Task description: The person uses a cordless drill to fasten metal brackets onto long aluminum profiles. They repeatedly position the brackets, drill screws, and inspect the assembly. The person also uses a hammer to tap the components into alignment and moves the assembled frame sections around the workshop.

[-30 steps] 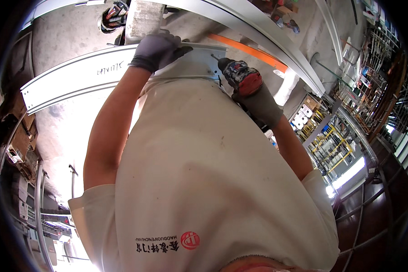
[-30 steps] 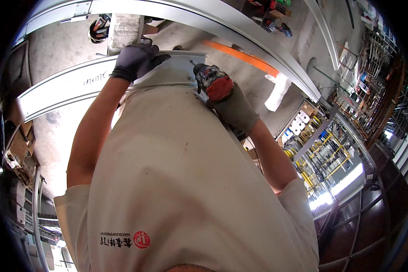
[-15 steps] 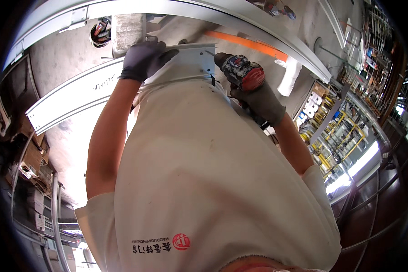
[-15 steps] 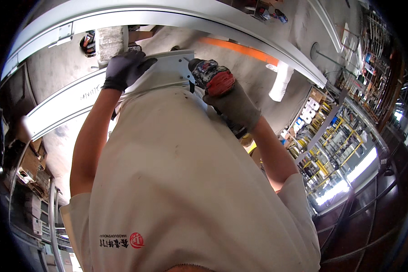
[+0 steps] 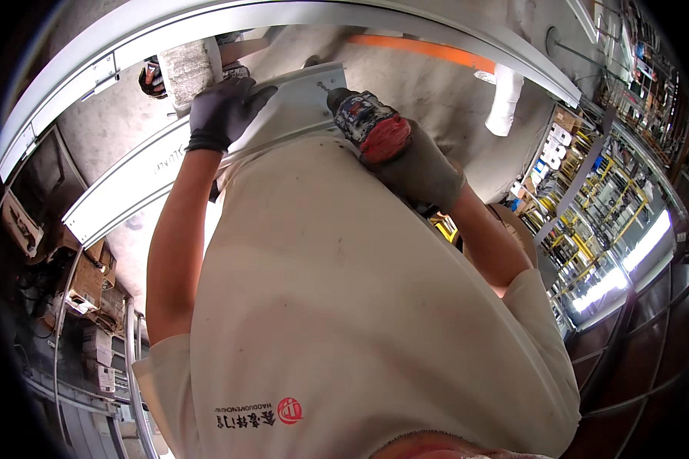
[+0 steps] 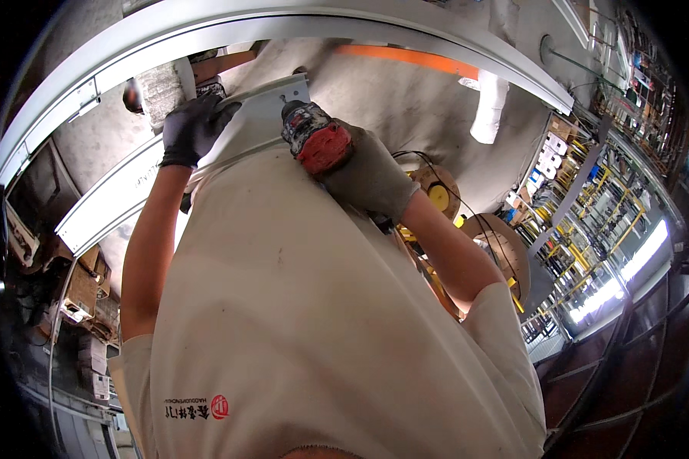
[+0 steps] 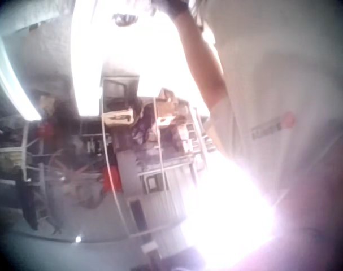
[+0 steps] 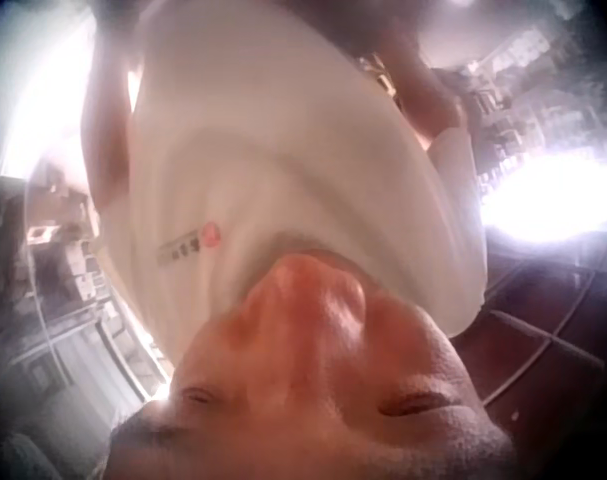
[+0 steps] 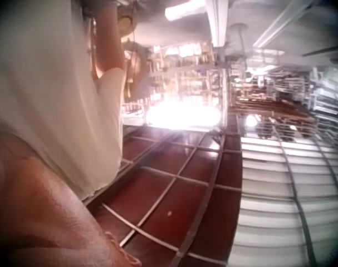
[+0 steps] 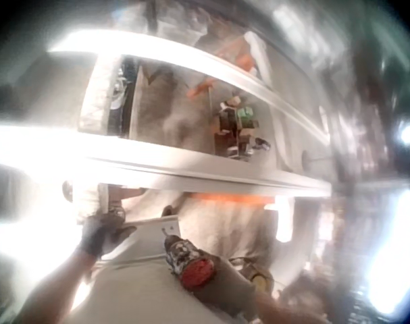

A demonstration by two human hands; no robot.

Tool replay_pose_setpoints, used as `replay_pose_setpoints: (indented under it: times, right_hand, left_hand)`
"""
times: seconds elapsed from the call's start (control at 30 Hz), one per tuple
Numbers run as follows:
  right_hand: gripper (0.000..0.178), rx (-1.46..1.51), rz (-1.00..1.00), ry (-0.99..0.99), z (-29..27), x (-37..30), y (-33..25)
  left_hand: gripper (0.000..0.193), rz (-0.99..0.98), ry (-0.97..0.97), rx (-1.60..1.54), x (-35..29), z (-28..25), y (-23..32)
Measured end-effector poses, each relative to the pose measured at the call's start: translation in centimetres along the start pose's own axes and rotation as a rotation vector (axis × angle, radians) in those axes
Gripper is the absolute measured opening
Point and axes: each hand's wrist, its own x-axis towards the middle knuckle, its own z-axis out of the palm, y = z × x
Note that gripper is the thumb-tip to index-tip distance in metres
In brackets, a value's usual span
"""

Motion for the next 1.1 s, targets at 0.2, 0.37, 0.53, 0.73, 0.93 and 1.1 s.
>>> replay_pose_setpoints:
  times: [0.2, 0.37, 0.53, 0.73, 0.93, 1.1]
  right_hand:
    - [0.029, -0.188, -0.121, -0.056, 0.0, 0.6, 0.8]
    - [0.036, 0.057, 0.056, -0.029, -0.2, 0.8, -0.6]
    - [0.034, 0.047, 0.092, -0.075, -0.8, 0.8, -1.3]
    - [0.031, -0.117, -0.104, -0.083, -0.9, 1.1, -1.0]
    - [0.027, -0.332, -0.191, -0.15, -1.8, 1.5, -0.4]
    - [0.021, -0.162, -0.098, -0.091, -1.3, 1.8, -1.6]
  left_hand:
    - [0.05, -0.017, 0.015, -0.011, -0.1, -0.3, 0.3]
    - [0.048, 0.001, 0.082, -0.058, -0.1, 0.3, -0.2]
    - [0.042, -0.045, -0.051, -0.048, -0.1, 0.0, -0.2]
    - [0.051, -0.019, 0.048, -0.045, -0.1, 0.4, -0.1]
    - [0.051, -0.022, 0.003, -0.069, -0.1, 0.1, -0.1]
    - [0.049, -0.035, 0.019, -0.065, -0.2, 0.1, -0.1]
